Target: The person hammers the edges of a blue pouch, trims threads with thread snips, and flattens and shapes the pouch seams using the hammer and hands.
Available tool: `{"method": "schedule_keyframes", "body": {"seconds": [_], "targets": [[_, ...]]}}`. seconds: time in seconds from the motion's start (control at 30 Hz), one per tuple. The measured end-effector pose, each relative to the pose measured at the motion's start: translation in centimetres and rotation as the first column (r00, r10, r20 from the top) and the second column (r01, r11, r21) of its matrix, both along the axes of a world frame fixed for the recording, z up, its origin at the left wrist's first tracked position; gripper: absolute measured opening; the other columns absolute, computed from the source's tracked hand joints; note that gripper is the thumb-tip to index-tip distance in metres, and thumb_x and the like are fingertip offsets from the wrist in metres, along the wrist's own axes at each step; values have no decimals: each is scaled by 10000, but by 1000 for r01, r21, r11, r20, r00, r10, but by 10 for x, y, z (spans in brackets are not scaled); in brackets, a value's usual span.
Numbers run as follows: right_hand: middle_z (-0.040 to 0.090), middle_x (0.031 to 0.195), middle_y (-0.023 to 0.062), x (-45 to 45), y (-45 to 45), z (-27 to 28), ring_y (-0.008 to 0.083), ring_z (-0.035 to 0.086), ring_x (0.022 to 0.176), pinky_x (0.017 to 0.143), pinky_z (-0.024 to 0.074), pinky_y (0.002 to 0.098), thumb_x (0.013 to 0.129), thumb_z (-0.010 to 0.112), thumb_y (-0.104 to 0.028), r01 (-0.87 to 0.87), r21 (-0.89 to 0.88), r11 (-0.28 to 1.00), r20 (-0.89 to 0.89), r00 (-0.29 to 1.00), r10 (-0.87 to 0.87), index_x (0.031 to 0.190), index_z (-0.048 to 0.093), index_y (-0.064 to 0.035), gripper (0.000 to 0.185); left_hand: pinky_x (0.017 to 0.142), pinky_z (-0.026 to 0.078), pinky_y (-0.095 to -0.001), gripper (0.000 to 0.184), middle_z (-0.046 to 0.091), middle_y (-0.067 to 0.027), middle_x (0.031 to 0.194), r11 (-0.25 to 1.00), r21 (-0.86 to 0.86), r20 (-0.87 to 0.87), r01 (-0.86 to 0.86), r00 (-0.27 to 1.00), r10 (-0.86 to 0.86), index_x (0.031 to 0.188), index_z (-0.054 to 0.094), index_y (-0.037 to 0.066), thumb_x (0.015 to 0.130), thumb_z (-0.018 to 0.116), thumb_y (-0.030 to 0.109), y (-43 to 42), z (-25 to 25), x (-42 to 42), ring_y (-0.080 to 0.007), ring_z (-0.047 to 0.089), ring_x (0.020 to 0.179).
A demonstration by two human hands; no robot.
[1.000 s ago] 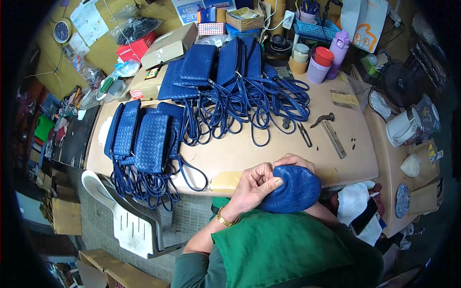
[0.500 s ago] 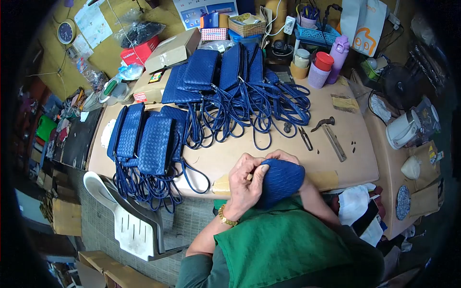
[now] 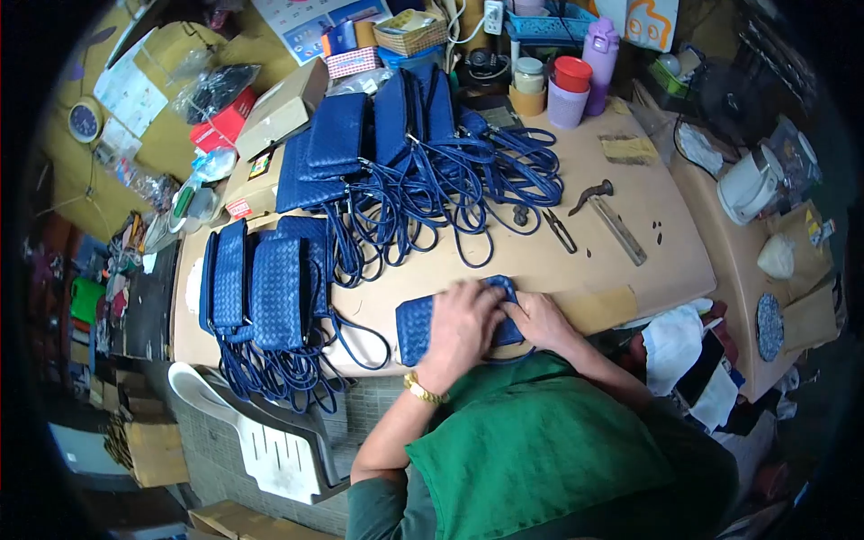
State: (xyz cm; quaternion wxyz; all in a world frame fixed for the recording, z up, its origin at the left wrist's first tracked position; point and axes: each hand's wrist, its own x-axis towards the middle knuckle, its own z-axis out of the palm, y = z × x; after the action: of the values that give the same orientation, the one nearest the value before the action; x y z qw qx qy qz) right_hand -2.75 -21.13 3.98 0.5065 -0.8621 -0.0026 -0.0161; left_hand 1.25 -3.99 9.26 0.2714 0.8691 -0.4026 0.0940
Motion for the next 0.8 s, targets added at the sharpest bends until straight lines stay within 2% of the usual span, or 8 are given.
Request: {"method": "schedule_keyframes", "body": {"seconds": [0.07, 0.1, 0.23, 0.3, 0.53, 0.6, 0.73, 0.8], "targets": [[643, 776, 225, 2, -18, 17, 387, 643, 758, 659, 482, 472, 892, 597, -279, -72, -109, 991, -348, 937, 30, 870, 633, 2, 285, 867, 414, -395, 472, 564, -99, 1217, 999, 50, -93, 10, 996, -5, 1264, 567, 121, 816, 677, 219, -2, -27, -19, -286, 542, 1033], [651, 772, 197, 3, -33, 22, 366, 651, 749, 656, 493, 458, 881, 601, -289, -160, -250, 955, -263, 960, 92, 906, 650, -33, 263, 889, 402, -405, 501, 533, -103, 1282, 997, 75, -79, -2, 997, 8, 1305, 537, 132, 831, 658, 241, 2, -38, -24, -287, 533, 1051], [629, 913, 192, 21, -108, 21, 361, 619, 868, 757, 483, 442, 889, 590, -254, 430, -266, 863, 268, 893, -362, 1032, 606, -21, 274, 932, 361, -461, 565, 407, -107, 1452, 975, 214, -46, -58, 997, 69, 1396, 454, 181, 860, 584, 300, 3, -44, -32, -288, 481, 1166], [579, 1004, 212, 33, -147, 8, 381, 579, 945, 800, 461, 447, 903, 582, -257, 675, -631, 383, 567, 738, -366, 1117, 550, -10, 328, 947, 345, -477, 584, 392, -102, 1468, 949, 313, -79, -48, 994, 76, 1411, 441, 185, 851, 563, 295, -5, -31, -31, -282, 459, 1191], [562, 1032, 255, 53, -189, -9, 426, 562, 990, 835, 441, 481, 931, 562, -271, 531, -629, 568, 269, 834, -482, 1173, 501, 4, 371, 1098, 206, -561, 567, 406, -119, 1448, 952, 307, -125, -6, 991, 47, 1344, 496, 162, 796, 557, 295, -16, -41, -17, -327, 327, 1359], [573, 1043, 289, 41, -163, 17, 431, 567, 1014, 843, 441, 488, 943, 548, -284, 648, -182, 740, 263, 757, -598, 1179, 482, 19, 390, 1099, 201, -553, 552, 428, -134, 1415, 971, 238, -172, 9, 984, 33, 1351, 492, 157, 834, 558, 336, -14, -42, -17, -328, 335, 1352], [609, 983, 289, 6, -103, 72, 460, 579, 976, 809, 457, 499, 948, 532, -297, 7, -358, 934, -208, 974, -87, 1167, 468, 16, 387, 1100, 198, -545, 619, 442, -148, 1393, 958, 286, -133, 7, 991, 33, 1364, 489, 163, 857, 564, 508, -14, -42, -18, -335, 344, 1346], [616, 926, 273, 2, -84, 60, 459, 597, 916, 774, 463, 518, 947, 535, -296, -102, -395, 913, -91, 993, 71, 1138, 453, 11, 371, 1096, 207, -551, 620, 453, -151, 1387, 960, 281, -128, 5, 991, 33, 1359, 497, 157, 855, 568, 510, -15, -40, -18, -334, 353, 1342]]}}
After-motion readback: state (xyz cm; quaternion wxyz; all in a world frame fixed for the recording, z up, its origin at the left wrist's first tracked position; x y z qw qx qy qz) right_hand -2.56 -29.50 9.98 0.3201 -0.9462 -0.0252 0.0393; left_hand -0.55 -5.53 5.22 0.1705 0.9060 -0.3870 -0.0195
